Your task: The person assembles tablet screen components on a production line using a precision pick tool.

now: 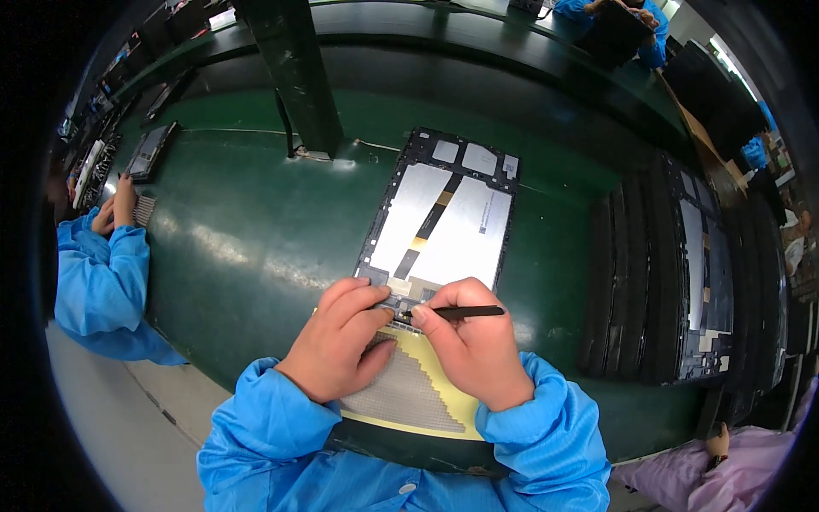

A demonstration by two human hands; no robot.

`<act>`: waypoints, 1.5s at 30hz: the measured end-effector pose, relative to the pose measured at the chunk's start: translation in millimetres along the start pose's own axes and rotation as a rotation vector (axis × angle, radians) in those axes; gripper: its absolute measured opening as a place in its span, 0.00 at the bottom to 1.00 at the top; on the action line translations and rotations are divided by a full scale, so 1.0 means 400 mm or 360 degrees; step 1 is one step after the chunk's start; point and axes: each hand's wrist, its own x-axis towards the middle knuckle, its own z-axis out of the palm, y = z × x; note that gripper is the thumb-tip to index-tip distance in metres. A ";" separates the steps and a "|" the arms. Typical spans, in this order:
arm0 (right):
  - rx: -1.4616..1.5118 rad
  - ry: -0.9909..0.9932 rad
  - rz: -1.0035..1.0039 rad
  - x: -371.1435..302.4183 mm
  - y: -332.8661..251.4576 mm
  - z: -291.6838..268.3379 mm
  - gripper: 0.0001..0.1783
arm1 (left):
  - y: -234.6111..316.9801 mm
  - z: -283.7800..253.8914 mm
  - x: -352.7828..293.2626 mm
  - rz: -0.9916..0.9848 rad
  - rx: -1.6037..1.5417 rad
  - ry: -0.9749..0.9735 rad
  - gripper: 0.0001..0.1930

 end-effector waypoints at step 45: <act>0.0336 0.0198 0.0022 -0.103 -0.026 -0.052 0.06 | 0.030 0.003 -0.004 -0.0074 0.0241 -0.0094 0.21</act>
